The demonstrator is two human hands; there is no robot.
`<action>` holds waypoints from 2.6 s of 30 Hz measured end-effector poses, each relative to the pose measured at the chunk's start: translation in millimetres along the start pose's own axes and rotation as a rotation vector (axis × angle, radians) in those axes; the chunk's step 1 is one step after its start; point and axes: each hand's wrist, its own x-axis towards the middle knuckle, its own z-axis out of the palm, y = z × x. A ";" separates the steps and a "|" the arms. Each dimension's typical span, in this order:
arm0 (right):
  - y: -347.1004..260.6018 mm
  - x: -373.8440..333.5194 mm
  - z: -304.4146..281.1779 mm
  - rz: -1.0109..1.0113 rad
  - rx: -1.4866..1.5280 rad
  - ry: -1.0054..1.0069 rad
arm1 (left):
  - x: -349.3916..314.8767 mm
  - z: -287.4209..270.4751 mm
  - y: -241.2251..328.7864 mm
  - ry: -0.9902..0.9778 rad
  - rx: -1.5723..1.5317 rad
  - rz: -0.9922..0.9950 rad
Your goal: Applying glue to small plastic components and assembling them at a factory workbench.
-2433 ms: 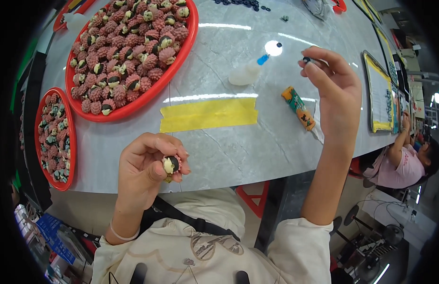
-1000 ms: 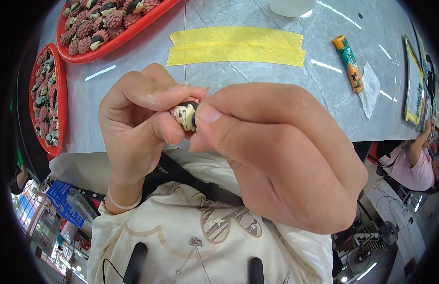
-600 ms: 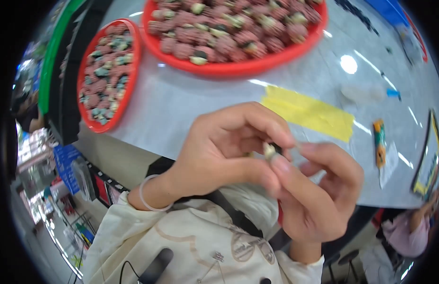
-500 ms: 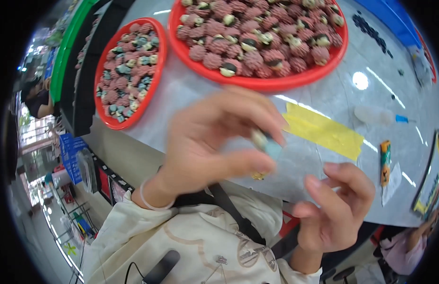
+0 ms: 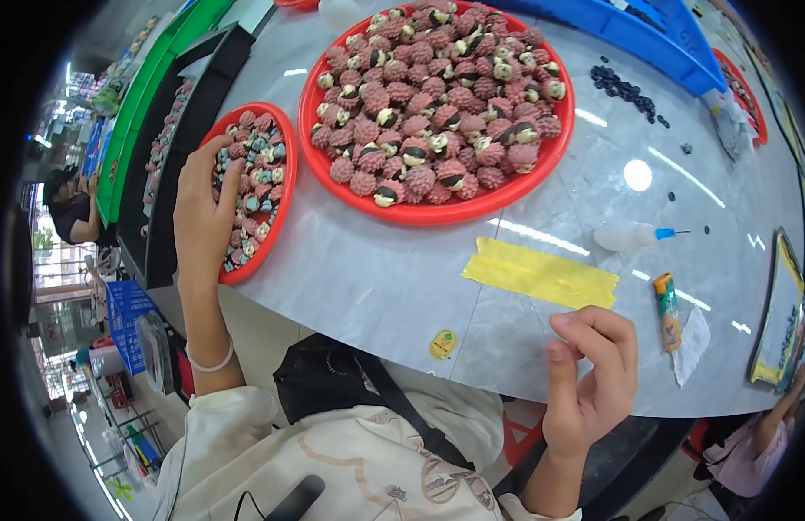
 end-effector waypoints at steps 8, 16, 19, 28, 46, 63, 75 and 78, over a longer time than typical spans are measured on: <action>5.7 -6.5 -11.1 0.074 0.001 0.036 | -4.3 -16.8 8.0 -0.162 0.041 0.177; 6.2 -2.9 -24.6 0.066 -0.020 0.009 | 9.3 -21.1 13.7 -0.243 -0.029 -0.040; 4.1 -4.2 -28.3 0.117 -0.019 -0.037 | 8.2 -22.9 14.7 -0.273 -0.150 -0.002; 3.9 -2.8 -34.7 0.112 -0.037 -0.017 | 38.3 -50.6 36.2 -0.331 -0.081 0.043; 90.9 146.5 -91.8 -0.084 -0.443 -0.093 | 81.1 49.5 144.1 -0.236 -0.446 0.891; 78.9 102.7 -96.9 0.128 -0.310 -0.162 | 46.6 -3.6 123.0 -0.383 -0.940 0.566; 94.6 115.5 -125.3 0.081 -0.607 -0.144 | -67.3 8.6 130.4 -0.662 -1.551 0.079; 104.2 114.3 -120.6 0.140 -0.686 -0.172 | -74.6 11.6 136.6 -0.699 -1.650 -0.097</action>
